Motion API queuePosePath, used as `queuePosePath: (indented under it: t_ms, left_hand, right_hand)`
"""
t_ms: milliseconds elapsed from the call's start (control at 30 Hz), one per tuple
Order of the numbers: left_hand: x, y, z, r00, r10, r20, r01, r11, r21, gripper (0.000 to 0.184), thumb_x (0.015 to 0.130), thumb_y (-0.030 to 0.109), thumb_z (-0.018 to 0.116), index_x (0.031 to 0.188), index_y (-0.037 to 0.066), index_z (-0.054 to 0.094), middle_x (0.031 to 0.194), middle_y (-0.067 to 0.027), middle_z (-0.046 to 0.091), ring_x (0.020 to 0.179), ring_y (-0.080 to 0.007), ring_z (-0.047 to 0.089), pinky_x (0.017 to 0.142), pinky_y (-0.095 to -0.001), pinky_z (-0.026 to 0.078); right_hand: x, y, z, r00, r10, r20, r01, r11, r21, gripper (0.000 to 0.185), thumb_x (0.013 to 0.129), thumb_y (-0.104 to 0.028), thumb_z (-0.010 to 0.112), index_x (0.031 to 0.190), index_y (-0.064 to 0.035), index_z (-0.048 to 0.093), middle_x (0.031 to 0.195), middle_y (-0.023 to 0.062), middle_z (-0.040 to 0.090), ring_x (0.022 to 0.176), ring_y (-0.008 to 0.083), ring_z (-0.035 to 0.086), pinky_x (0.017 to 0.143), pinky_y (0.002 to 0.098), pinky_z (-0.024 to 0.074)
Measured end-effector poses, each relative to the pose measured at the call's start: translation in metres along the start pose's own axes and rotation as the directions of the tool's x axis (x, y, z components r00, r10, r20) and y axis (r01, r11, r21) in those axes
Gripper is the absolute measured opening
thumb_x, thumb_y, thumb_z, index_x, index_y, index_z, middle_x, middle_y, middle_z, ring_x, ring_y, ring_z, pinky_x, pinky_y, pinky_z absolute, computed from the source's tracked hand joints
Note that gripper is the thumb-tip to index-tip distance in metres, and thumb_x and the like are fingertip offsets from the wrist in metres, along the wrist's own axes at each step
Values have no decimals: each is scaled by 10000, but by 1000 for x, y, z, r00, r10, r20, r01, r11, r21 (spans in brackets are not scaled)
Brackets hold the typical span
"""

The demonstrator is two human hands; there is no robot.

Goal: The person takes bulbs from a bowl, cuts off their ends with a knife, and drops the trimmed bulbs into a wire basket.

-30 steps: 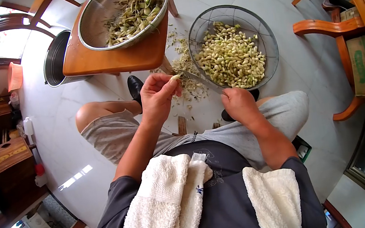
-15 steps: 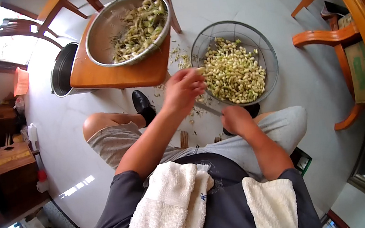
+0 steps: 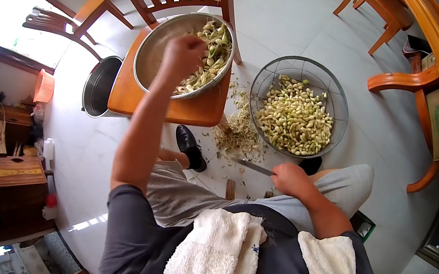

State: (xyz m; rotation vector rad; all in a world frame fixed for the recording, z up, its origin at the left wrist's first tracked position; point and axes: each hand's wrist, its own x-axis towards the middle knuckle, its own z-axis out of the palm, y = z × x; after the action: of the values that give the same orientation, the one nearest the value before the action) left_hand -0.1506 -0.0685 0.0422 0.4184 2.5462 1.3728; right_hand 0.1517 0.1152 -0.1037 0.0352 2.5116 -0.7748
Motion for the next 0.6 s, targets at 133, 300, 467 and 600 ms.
queuePosePath:
  t_ms: [133, 300, 467, 600]
  left_hand:
    - [84, -82, -39, 995, 52, -85, -19, 936, 351, 176, 780, 126, 643, 931, 45, 685, 830, -130, 682, 751, -220, 666, 696, -342, 531]
    - [121, -110, -24, 993, 116, -11, -90, 821, 564, 240, 758, 141, 667, 993, 93, 677, 982, -149, 668, 955, -309, 630, 841, -389, 495]
    - [122, -102, -11, 992, 122, -37, -69, 754, 653, 254, 747, 133, 654, 997, 88, 631, 979, -153, 650, 981, -342, 602, 834, -421, 480]
    - [125, -106, -14, 993, 120, 12, -100, 760, 642, 249, 743, 138, 644, 984, 75, 638, 961, -164, 653, 958, -345, 609, 820, -424, 482]
  right_hand:
    - [6, -3, 2, 996, -32, 82, 32, 999, -2, 213, 790, -199, 537, 808, -28, 662, 814, 207, 644, 797, 390, 618, 746, 473, 487]
    - [11, -8, -3, 988, -5, 152, 8, 1000, -25, 221, 798, -207, 528, 825, -32, 659, 826, 199, 647, 812, 382, 617, 751, 470, 484]
    - [13, -6, -4, 983, -4, 182, 8, 1000, -20, 224, 806, -210, 524, 825, -30, 656, 837, 199, 649, 815, 383, 618, 749, 476, 486]
    - [11, -9, -9, 984, -16, 178, 19, 1000, -13, 223, 808, -213, 523, 838, -38, 657, 840, 199, 650, 823, 383, 619, 750, 475, 488]
